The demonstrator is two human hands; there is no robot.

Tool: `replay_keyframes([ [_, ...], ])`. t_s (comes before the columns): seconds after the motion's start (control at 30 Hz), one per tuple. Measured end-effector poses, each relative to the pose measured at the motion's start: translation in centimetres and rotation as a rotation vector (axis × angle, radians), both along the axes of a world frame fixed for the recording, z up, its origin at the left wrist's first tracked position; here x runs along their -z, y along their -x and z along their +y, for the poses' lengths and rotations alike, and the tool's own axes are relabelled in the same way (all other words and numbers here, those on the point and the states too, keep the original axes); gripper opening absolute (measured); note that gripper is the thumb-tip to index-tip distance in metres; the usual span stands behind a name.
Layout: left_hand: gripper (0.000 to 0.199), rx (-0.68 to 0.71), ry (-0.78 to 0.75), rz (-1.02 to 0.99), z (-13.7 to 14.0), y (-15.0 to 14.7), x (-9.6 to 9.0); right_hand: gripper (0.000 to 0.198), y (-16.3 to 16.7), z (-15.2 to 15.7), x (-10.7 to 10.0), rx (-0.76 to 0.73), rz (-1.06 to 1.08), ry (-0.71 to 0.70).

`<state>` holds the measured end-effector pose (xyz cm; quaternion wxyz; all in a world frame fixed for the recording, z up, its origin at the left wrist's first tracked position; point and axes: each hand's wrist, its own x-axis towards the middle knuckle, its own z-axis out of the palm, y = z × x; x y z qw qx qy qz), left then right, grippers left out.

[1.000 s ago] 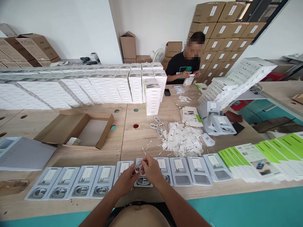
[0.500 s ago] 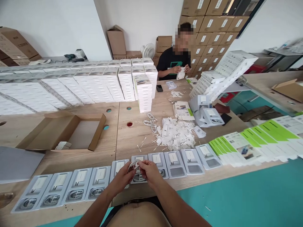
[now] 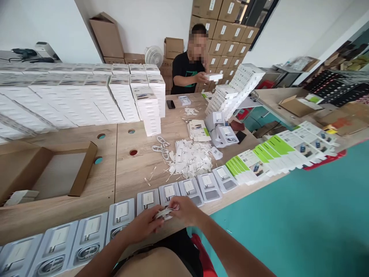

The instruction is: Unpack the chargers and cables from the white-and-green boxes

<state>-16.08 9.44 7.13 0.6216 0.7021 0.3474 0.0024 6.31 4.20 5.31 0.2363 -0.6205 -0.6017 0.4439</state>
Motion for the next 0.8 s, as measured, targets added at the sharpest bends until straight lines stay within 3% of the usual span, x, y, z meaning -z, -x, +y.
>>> replay_keyframes([
  [0.1, 0.046, -0.013, -0.015, 0.007, 0.3, -1.4, 0.6, 0.012, -4.8, -1.2, 1.9, 0.046, -0.184, -0.041],
  [0.2, 0.043, -0.078, -0.044, 0.046, 0.7, -1.1, 1.3, 0.02, -8.0, -2.4, 4.3, 0.064, -0.36, -0.127],
  [0.4, 0.04, -0.17, -0.009, 0.088, 1.3, 1.3, 2.6, 0.033, -8.6, -5.3, 7.1, -0.071, -0.517, -0.278],
  [0.63, 0.036, -0.27, 0.01, 0.105, 1.6, 2.5, 3.5, 0.022, -6.6, -5.7, 7.5, -0.252, -0.566, -0.265],
  [0.8, 0.032, -0.348, 0.041, 0.09, 2.1, 3.6, 3.7, 0.019, -5.1, -2.4, 5.1, -0.281, -0.617, -0.16],
])
